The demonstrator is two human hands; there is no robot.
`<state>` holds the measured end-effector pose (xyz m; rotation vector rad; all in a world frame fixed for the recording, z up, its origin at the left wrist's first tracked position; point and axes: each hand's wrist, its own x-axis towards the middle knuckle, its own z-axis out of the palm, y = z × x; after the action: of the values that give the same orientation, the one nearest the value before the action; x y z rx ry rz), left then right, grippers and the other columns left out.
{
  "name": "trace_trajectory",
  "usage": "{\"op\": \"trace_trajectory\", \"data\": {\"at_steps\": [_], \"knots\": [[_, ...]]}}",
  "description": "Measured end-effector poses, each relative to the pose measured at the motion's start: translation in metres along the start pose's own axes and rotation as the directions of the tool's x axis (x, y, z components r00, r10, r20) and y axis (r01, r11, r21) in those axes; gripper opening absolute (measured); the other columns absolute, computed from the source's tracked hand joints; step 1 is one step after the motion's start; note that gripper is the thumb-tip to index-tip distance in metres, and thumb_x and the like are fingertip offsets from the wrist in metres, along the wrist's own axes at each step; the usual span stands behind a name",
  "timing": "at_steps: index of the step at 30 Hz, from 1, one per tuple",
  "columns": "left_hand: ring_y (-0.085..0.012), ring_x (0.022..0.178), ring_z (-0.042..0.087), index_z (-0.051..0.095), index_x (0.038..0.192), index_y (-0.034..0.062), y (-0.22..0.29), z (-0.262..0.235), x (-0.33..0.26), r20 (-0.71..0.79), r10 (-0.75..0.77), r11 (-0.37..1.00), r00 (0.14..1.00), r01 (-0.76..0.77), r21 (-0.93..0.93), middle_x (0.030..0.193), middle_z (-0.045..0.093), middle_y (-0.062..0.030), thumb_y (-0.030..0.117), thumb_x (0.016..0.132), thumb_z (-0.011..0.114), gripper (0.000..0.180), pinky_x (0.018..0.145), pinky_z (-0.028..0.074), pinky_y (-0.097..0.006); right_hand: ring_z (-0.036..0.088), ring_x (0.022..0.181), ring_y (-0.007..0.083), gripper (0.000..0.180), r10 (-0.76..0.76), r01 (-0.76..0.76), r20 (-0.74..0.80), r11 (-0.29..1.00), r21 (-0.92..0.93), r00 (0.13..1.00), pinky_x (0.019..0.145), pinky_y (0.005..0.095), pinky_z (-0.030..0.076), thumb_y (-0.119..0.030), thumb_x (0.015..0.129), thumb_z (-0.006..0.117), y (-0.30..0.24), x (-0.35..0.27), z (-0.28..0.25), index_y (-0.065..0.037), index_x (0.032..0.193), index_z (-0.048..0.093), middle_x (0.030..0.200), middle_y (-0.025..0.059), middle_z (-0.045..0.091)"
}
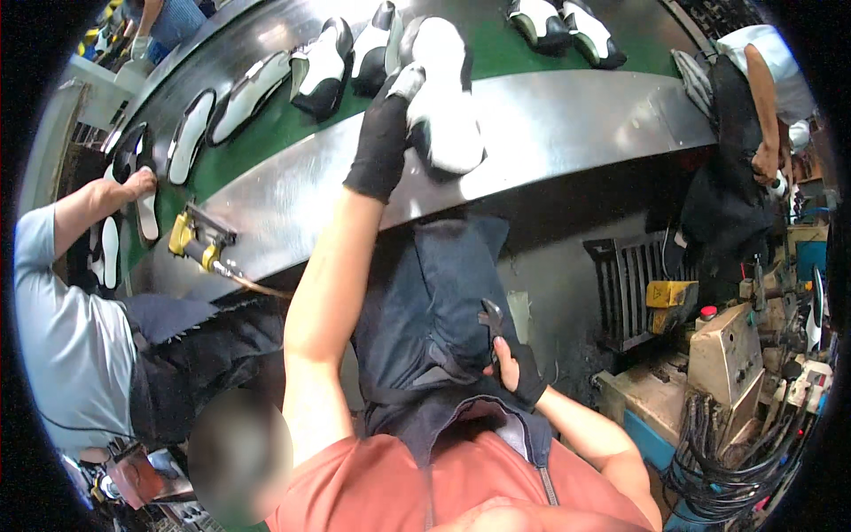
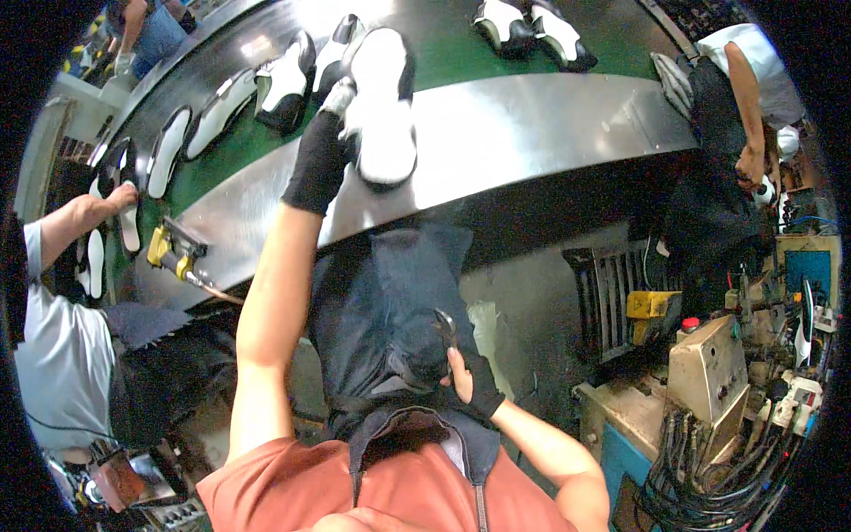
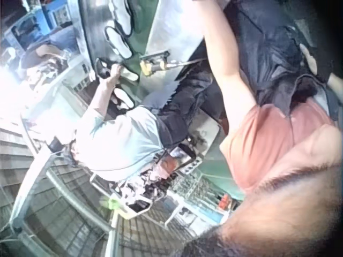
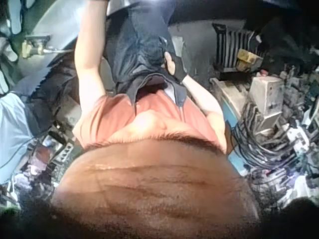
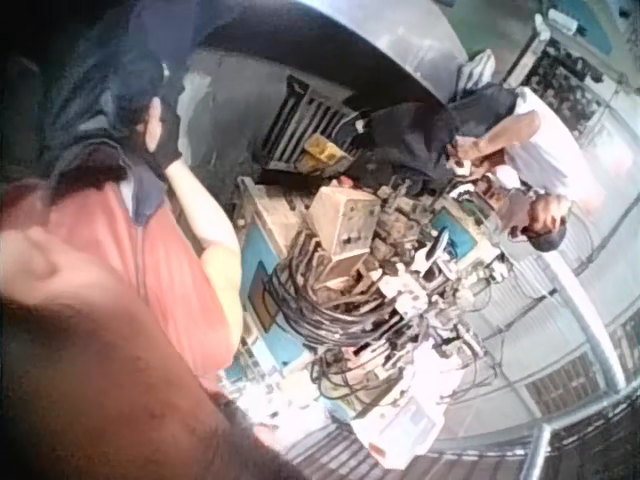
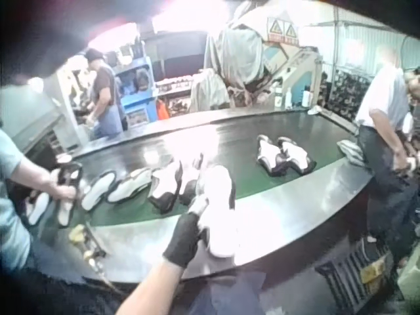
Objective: The person uses a pair of pliers to trim excess material from the edges of white shoe soles. They pick up a sole from a conveyor belt, hold it against their lap, and carefully scrape or cut the perimeter before placing it back on the belt. The process is repeated for multiple soles throughout the video.
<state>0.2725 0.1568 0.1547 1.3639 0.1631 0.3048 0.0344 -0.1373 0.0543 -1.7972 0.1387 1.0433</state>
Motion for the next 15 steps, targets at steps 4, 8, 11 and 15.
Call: {"op": "trace_trajectory", "data": {"at_steps": [4,8,11,15], "knots": [[-0.0240,0.090,0.062,0.059,0.115,0.0107,-0.025,0.039,0.002,0.385,0.056,0.763,0.921,-0.288,0.578,0.105,0.063,-0.0133,0.022,0.075,0.067,0.042,0.080,0.048,-0.032,0.061,0.059,0.0162,0.046,-0.056,0.063,-0.095,0.995,0.073,0.994,0.055,0.0310,0.049,-0.040,0.098,0.036,0.004,0.003,0.007,0.000,0.097,0.058,0.067,0.0063,0.057],[-0.0315,0.099,0.059,0.059,0.109,0.0052,-0.078,0.006,0.073,0.243,0.426,0.491,0.871,-0.448,0.747,0.104,0.062,-0.0175,0.036,0.071,0.070,0.050,0.086,0.046,-0.040,0.062,0.060,0.0149,0.042,-0.127,0.138,-0.081,0.979,0.147,0.989,0.057,0.0303,0.050,-0.035,0.098,0.039,0.013,0.002,0.006,0.001,0.089,0.059,0.069,0.0080,0.060],[-0.0358,0.108,0.055,0.054,0.116,-0.0007,-0.102,-0.052,0.137,-0.470,0.424,0.515,0.774,0.220,0.828,0.111,0.058,-0.0230,0.054,0.063,0.073,0.078,0.092,0.043,-0.043,0.061,0.060,0.0150,0.043,-0.230,0.230,-0.089,0.973,-0.007,0.969,0.056,0.0302,0.051,-0.037,0.098,0.041,0.000,0.000,-0.001,0.001,0.085,0.057,0.064,0.0054,0.050],[-0.0379,0.121,0.045,0.035,0.132,-0.0033,-0.107,-0.040,0.159,-0.463,0.259,0.418,0.848,0.334,0.845,0.127,0.046,-0.0292,0.061,0.060,0.072,0.103,0.101,0.037,-0.042,0.057,0.060,0.0129,0.044,-0.214,0.219,-0.092,0.974,0.056,0.973,0.055,0.0306,0.052,-0.039,0.098,0.041,-0.007,0.001,-0.004,0.001,0.082,0.054,0.066,0.0058,0.051]]}}
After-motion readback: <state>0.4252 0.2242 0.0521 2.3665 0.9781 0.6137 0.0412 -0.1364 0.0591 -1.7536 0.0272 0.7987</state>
